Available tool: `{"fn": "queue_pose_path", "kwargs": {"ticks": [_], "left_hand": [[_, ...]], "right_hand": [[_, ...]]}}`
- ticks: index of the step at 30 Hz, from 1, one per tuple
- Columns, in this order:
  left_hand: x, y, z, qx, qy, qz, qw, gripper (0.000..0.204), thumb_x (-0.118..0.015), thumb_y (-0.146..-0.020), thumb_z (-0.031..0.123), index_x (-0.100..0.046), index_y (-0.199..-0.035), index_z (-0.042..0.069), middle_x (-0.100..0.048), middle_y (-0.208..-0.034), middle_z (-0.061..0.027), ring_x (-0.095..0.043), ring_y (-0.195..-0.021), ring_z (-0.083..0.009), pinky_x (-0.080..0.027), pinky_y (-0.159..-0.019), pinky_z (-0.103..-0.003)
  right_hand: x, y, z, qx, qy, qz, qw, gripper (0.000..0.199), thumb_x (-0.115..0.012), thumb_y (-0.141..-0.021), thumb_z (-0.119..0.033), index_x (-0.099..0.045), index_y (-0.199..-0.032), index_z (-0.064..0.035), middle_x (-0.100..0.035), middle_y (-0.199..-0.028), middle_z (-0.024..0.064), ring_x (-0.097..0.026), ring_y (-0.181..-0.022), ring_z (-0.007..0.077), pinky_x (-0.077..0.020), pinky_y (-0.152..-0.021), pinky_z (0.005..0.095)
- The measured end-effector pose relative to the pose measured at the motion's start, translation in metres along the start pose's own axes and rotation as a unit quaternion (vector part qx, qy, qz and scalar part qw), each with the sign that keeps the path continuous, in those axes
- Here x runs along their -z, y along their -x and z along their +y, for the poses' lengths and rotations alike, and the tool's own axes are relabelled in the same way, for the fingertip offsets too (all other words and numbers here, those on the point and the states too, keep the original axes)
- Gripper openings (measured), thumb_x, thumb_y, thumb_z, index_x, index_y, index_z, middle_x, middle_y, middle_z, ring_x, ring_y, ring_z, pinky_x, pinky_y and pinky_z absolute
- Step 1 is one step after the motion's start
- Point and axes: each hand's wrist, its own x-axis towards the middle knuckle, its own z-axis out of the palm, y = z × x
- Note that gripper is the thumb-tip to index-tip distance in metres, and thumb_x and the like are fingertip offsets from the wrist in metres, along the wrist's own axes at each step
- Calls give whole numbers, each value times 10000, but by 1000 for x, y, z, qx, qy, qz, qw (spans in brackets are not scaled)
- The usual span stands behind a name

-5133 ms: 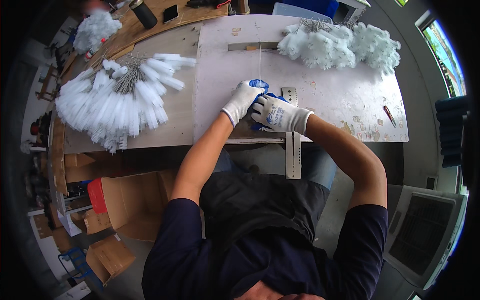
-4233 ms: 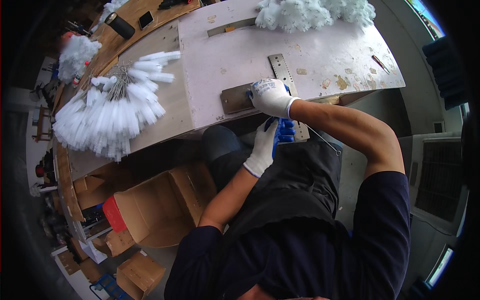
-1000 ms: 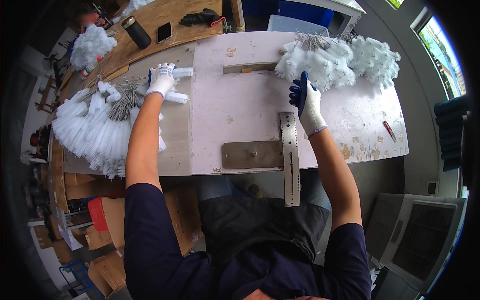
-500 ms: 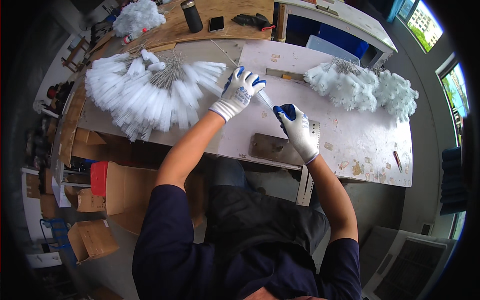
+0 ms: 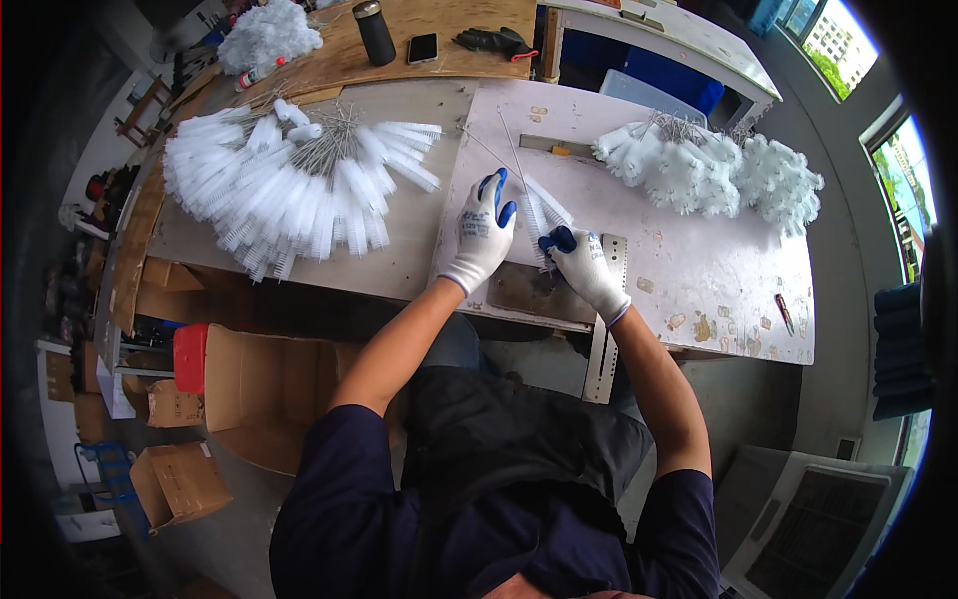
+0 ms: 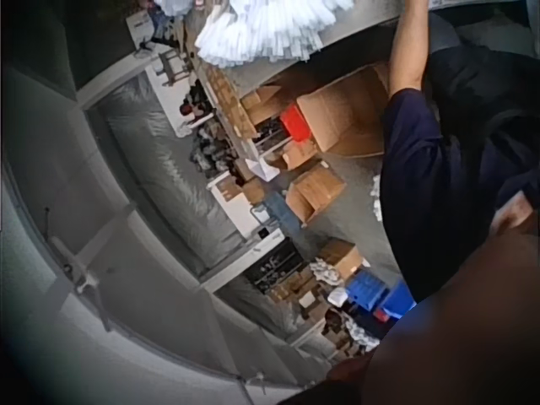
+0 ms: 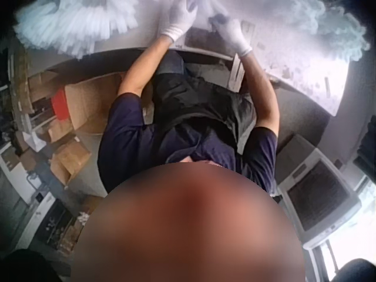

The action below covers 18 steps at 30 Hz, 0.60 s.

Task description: The person assembles white plastic brush components onto a wire rod using a table-mounted jig.

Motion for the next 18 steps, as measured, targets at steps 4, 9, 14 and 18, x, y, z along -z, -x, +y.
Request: {"fn": "queue_pose_path", "kwargs": {"ticks": [4,9,14,18], "left_hand": [[-18,-6,-5,366,415,-121,824,301,-632,-924,195,-633,-1169,20,-688,-918,-67,-663,-688,-154,-548,-573,-290],[-40,-19,5,351,448,-145,809,175,-636,-898,112,-682,-1018,-7,-695,-896,-77,-655,-658,-167,-559,-598,-307],[-50,-25,13,394,450,-187,779,223,-533,-944,107,-672,-1087,6,-691,-885,-127,-680,-727,-233,-542,-657,-326],[-51,-33,8,389,475,-207,762,236,-524,-952,136,-672,-1088,13,-685,-905,-149,-685,-752,-254,-567,-686,-344]], "right_hand": [[-5,7,19,-3,-137,37,990,201,-665,-875,-153,-686,-925,41,-686,-817,213,-679,-751,289,-508,-714,349],[-8,7,25,39,-62,37,997,196,-671,-850,-153,-677,-933,25,-689,-854,215,-684,-807,334,-508,-741,387],[-2,10,27,16,-16,34,999,241,-682,-846,-211,-684,-939,11,-701,-910,207,-681,-873,351,-517,-794,401],[2,6,18,-2,-21,37,999,246,-696,-843,-198,-691,-966,15,-708,-934,206,-693,-888,321,-516,-804,380]]}}
